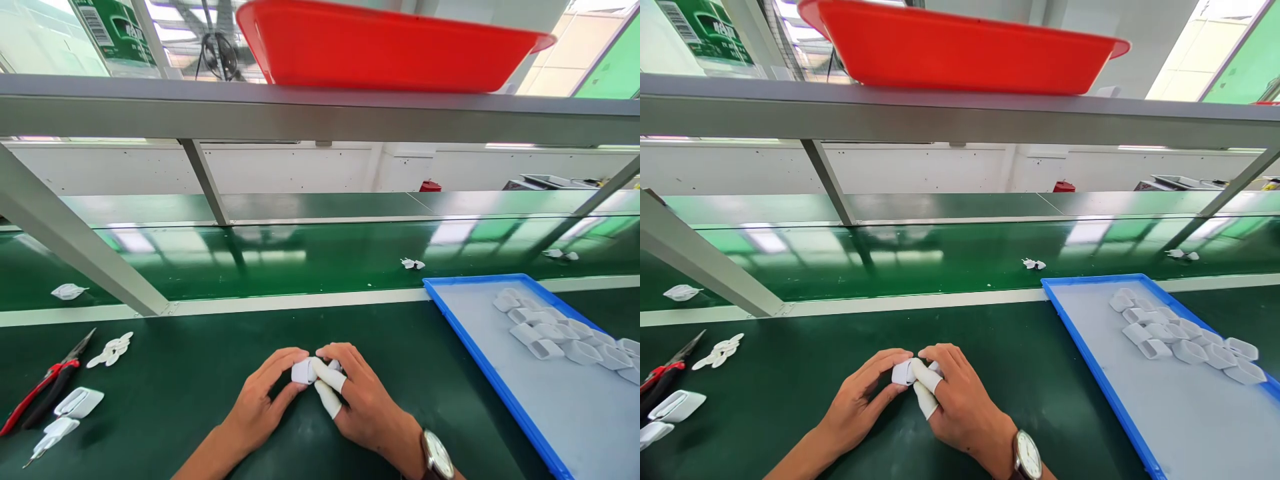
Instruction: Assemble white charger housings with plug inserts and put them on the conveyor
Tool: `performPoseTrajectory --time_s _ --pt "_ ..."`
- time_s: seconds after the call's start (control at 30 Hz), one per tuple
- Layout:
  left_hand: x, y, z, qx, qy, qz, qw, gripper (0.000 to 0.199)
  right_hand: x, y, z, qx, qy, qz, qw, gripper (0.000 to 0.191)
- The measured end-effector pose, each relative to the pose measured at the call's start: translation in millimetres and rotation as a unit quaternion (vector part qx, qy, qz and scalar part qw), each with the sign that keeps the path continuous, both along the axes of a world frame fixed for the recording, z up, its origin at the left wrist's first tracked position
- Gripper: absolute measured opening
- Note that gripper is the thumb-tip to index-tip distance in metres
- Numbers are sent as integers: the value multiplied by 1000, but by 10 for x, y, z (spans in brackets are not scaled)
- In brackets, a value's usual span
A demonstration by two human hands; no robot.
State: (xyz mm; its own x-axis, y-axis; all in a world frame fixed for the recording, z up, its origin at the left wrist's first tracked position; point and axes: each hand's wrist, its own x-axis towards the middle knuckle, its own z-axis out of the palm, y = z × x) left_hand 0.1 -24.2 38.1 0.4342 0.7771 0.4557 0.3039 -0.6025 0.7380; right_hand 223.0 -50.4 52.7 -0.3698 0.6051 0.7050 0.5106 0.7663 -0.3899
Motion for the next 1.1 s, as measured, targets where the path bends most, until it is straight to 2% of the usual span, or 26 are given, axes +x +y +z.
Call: performPoseTrajectory --time_s 0.2,0.37,0.43,0.73,0.87,1.0,1.1 --pt "30 -14 -4 -94 -51 -8 994 29 -54 -17 -3 -43 -22 15 999 51" --pt "52 -15 80 -182 -93 -37 978 26 -64 20 -93 -77 111 49 990 57" --pt "61 -18 117 -200 -102 -46 973 25 -56 27 -118 -101 134 65 984 56" --pt "63 -14 150 -233 -134 -63 961 25 -82 22 -155 -125 171 76 974 57" --pt "61 -18 154 -237 -139 -63 959 26 -95 35 -145 -137 179 79 971 48" --pt "82 -27 169 -251 -143 -67 955 25 -84 32 -167 -127 173 81 973 46" --pt "114 -34 184 -265 -159 -70 948 24 -65 14 -165 -100 132 81 983 50"
